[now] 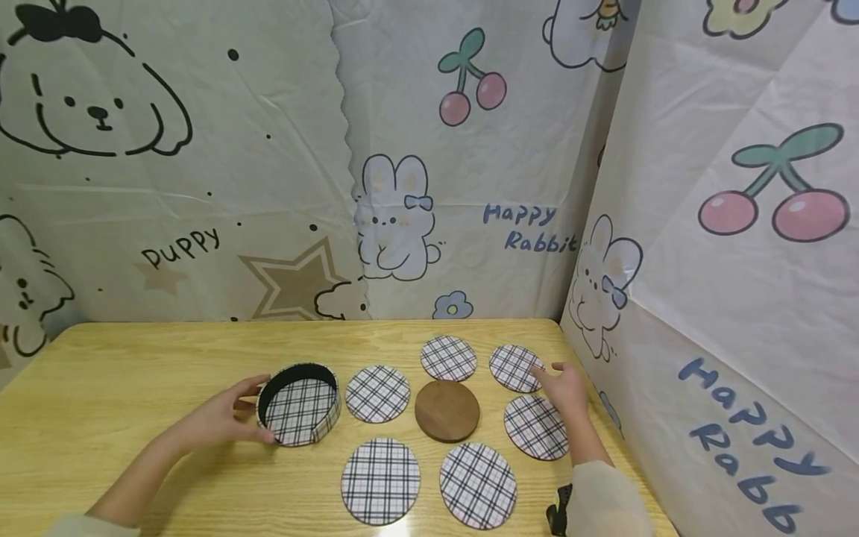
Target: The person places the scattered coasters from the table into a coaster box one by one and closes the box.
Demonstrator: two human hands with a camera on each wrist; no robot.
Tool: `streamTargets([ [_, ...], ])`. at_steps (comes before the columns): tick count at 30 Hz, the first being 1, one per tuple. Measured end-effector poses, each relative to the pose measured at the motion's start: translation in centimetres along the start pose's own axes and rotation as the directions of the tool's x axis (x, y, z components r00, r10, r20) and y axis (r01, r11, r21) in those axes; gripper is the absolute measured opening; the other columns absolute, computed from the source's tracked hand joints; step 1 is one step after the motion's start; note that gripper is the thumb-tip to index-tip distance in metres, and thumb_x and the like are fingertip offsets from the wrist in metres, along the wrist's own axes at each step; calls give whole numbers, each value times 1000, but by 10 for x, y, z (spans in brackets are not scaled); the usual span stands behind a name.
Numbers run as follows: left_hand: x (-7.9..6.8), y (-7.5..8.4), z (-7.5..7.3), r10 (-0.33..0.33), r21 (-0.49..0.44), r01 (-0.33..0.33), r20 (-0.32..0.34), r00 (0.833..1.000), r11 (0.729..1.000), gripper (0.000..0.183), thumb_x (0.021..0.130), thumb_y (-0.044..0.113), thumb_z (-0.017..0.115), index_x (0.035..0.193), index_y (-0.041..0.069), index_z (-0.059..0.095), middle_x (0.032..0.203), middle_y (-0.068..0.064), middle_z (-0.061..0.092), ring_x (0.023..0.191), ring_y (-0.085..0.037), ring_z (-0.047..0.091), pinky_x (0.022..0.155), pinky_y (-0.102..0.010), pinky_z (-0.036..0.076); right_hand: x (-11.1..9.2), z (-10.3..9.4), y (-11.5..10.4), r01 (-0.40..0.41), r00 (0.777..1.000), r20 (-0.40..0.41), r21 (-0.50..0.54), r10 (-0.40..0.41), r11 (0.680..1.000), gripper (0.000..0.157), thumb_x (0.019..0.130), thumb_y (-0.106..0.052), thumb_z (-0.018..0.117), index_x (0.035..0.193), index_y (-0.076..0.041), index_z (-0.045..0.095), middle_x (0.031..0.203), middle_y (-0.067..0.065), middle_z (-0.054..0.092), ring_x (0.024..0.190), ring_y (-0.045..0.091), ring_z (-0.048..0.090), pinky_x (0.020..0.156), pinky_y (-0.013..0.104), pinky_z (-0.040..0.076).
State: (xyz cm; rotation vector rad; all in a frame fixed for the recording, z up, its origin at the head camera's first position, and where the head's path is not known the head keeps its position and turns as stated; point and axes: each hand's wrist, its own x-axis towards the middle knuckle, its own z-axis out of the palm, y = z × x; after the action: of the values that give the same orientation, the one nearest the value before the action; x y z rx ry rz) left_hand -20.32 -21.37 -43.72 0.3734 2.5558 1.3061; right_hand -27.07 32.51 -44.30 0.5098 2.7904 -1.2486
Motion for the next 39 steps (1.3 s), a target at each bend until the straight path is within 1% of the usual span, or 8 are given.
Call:
streamTargets([
  [7, 0, -1, 1, -6, -35, 7, 28, 1000, 999, 106, 67, 26, 84, 145, -6, 19, 135, -34, 39, 118, -49, 48, 96, -53, 45, 3, 8, 6, -32, 998, -51, -8, 31, 999, 72, 89, -40, 59, 134, 11, 37, 138, 34, 35, 124, 49, 37, 102, 57, 36],
  [12, 2, -3, 2, -9, -36, 11, 32, 999, 999, 108, 67, 26, 84, 145, -6, 17, 136, -34, 37, 118, -50, 47, 96, -53, 46, 8, 17, 10, -41, 997, -67, -27, 39, 999, 71, 89, -39, 59, 134, 12, 37, 138, 34, 36, 125, 49, 35, 103, 57, 35],
  [17, 1, -3, 3, -22, -35, 23, 29, 999, 999, 109, 67, 27, 84, 146, -4, 16, 136, -33, 37, 119, -49, 47, 96, -52, 47, 9, 24, 9, -63, 995, -82, -46, 59, 997, 77, 87, -42, 61, 135, 12, 35, 138, 33, 36, 126, 48, 36, 105, 57, 34],
  [25, 1, -1, 2, -41, -24, 41, 24, 999, 999, 109, 66, 29, 85, 146, -3, 18, 136, -32, 37, 118, -48, 48, 96, -51, 47, 10, 25, 4, -76, 995, -81, -133, 66, 988, 84, 82, -51, 64, 134, 11, 38, 135, 32, 41, 120, 48, 41, 98, 61, 35],
  [29, 1, -1, 2, -47, -18, 47, 22, 999, 999, 109, 66, 29, 85, 146, -2, 18, 136, -32, 37, 118, -47, 48, 96, -52, 46, 10, 26, 2, -95, 992, -89, -118, 84, 988, 80, 81, -49, 66, 131, 9, 43, 132, 30, 45, 117, 47, 43, 95, 62, 34],
  [34, 1, -3, 2, -39, -20, 40, 19, 999, 999, 107, 66, 28, 85, 145, -2, 19, 135, -31, 39, 117, -46, 49, 95, -51, 47, 11, 27, 1, -130, 988, -90, -77, 123, 988, 77, 80, -45, 68, 130, 8, 45, 132, 30, 43, 119, 46, 39, 96, 63, 29],
  [36, 1, -3, 2, -36, -28, 36, 21, 999, 999, 107, 66, 27, 85, 145, -2, 19, 135, -31, 39, 118, -45, 49, 95, -51, 47, 10, 27, 1, -136, 988, -84, -78, 129, 988, 80, 81, -45, 68, 133, 9, 41, 135, 31, 39, 122, 47, 35, 98, 64, 25],
  [39, 1, -3, 2, -37, -27, 37, 19, 999, 999, 107, 66, 28, 85, 145, -3, 19, 134, -31, 40, 117, -45, 49, 96, -51, 47, 10, 28, 0, -128, 990, -68, -119, 120, 985, 88, 80, -50, 66, 137, 10, 35, 138, 33, 34, 125, 50, 30, 100, 67, 22],
])
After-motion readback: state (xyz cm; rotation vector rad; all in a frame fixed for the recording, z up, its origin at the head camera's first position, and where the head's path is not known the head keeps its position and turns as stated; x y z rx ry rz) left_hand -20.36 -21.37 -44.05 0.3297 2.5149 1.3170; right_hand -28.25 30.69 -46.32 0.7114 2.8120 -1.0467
